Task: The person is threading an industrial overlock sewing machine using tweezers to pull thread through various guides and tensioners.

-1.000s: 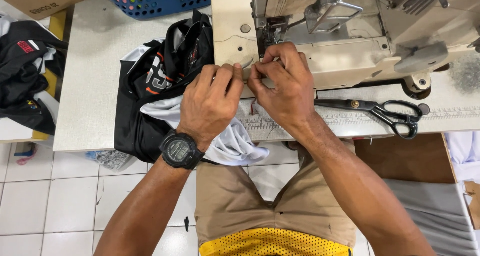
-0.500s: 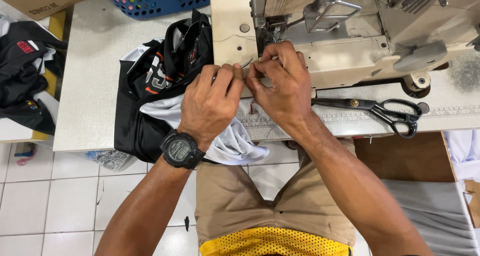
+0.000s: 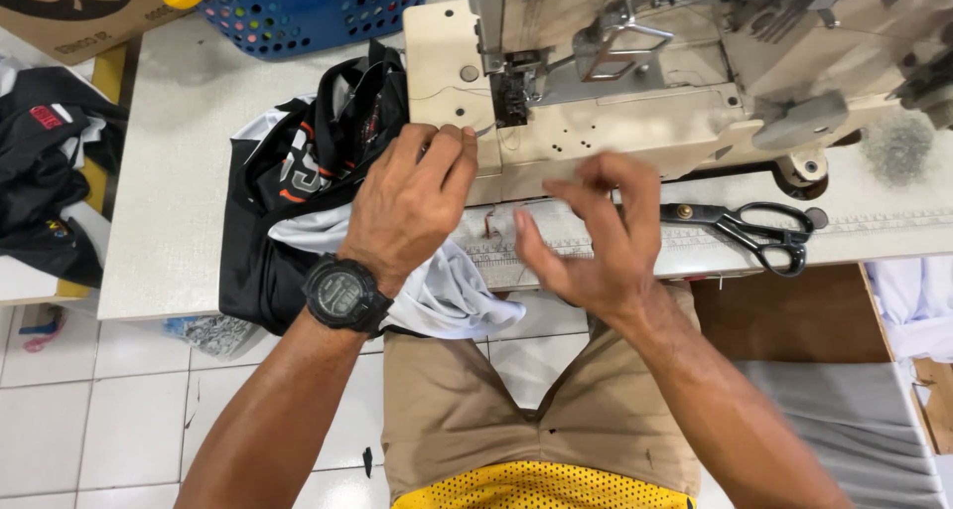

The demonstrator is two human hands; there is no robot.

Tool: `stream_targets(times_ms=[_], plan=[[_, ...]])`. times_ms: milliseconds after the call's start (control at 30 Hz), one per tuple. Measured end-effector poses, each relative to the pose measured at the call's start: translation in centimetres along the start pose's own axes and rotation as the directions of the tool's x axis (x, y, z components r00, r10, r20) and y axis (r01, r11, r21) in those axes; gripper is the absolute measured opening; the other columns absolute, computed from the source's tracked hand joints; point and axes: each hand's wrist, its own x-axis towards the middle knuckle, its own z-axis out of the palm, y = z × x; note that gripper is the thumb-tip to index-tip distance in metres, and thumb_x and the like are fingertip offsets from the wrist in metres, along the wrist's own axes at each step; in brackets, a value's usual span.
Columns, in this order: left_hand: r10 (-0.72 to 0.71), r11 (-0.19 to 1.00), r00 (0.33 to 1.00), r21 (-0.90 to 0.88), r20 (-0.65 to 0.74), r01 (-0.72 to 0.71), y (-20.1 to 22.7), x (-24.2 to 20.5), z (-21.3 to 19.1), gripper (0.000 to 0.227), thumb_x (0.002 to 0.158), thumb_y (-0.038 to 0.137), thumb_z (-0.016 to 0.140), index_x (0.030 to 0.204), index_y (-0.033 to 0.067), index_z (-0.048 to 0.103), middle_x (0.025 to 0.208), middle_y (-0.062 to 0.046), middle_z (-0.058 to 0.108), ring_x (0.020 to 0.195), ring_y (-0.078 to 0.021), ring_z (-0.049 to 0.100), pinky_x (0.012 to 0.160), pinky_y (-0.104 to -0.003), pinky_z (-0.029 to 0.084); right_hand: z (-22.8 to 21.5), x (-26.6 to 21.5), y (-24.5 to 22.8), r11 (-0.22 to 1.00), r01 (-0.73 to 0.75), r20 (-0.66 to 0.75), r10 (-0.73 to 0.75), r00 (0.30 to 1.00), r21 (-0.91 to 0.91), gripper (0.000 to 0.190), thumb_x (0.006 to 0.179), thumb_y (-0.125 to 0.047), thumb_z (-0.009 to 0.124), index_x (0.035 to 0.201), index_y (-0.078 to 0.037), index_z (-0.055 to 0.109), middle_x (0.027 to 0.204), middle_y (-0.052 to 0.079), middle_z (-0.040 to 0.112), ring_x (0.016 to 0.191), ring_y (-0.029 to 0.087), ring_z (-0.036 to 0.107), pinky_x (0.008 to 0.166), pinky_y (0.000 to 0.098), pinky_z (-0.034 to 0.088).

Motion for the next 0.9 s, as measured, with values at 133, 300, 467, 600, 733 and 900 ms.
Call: stream_targets(times_ms=[133,300,467,600,733,900], plan=[[0.052,0.998,0.998,-0.02,-0.019,-0.053,-0.7,0.1,1.9,0.011,0.109,-0.001,0.067,0.108,0.0011,0.077,0.093,-0.011,0.062,0.087,-0.0292,0.069,0.067,-0.033,0.06,1.0,-6.3,0.7,0.982,-0.004,-0.007,0.006,1.0,0.186,0.016,0.09,-0.016,0.088,0.099,-0.005,0.081,0.103,0.013,0.066,0.081,0.025,0.062,0.077,0.0416,0.061],[0.094,0.996,0.995,-0.008,-0.036,-0.094,-0.9,0.4,3.1,0.011,0.106,0.001,0.068,0.099,0.003,0.076,0.091,-0.009,0.06,0.085,-0.0281,0.068,0.065,-0.032,0.06,1.2,-8.6,2.3,0.968,-0.122,0.117,0.098,0.988,0.22,0.009,0.096,-0.008,0.083,0.1,-0.001,0.078,0.092,0.013,0.068,0.064,0.025,0.065,0.058,0.0392,0.061],[0.117,0.993,0.992,0.001,-0.048,-0.117,-0.8,0.2,3.5,0.014,0.107,-0.001,0.064,0.102,0.003,0.077,0.093,-0.011,0.061,0.086,-0.0293,0.068,0.067,-0.034,0.061,1.2,-7.6,1.0,0.963,-0.206,0.156,0.18,0.971,0.176,0.01,0.097,-0.009,0.083,0.102,-0.002,0.077,0.09,0.012,0.071,0.063,0.028,0.069,0.053,0.0386,0.061],[0.113,0.993,0.993,-0.014,-0.047,-0.113,-0.8,0.2,3.8,0.016,0.107,0.001,0.062,0.098,0.0042,0.075,0.094,-0.01,0.06,0.087,-0.0302,0.069,0.067,-0.035,0.061,1.2,-7.8,1.1,0.962,-0.226,0.162,0.201,0.966,0.154,0.011,0.096,-0.008,0.084,0.104,-0.002,0.078,0.091,0.012,0.071,0.067,0.03,0.072,0.054,0.0399,0.063],[0.132,0.991,0.989,-0.017,-0.063,-0.133,-0.9,0.4,3.7,0.019,0.108,0.001,0.061,0.095,0.0052,0.074,0.094,-0.011,0.061,0.087,-0.0307,0.069,0.068,-0.035,0.061,1.6,-7.5,1.7,0.939,-0.249,0.118,0.227,0.967,0.237,0.006,0.097,-0.008,0.083,0.099,-0.006,0.078,0.088,0.008,0.071,0.068,0.027,0.07,0.056,0.0372,0.06],[0.111,0.994,0.991,-0.014,-0.073,-0.112,-0.8,0.2,4.0,0.018,0.108,0.002,0.061,0.097,0.0051,0.075,0.094,-0.011,0.06,0.086,-0.0312,0.068,0.067,-0.036,0.06,1.6,-1.6,2.0,0.978,-0.133,0.003,0.134,0.991,0.158,0.003,0.103,-0.004,0.079,0.106,-0.003,0.078,0.09,0.011,0.07,0.073,0.029,0.065,0.066,0.0417,0.057]])
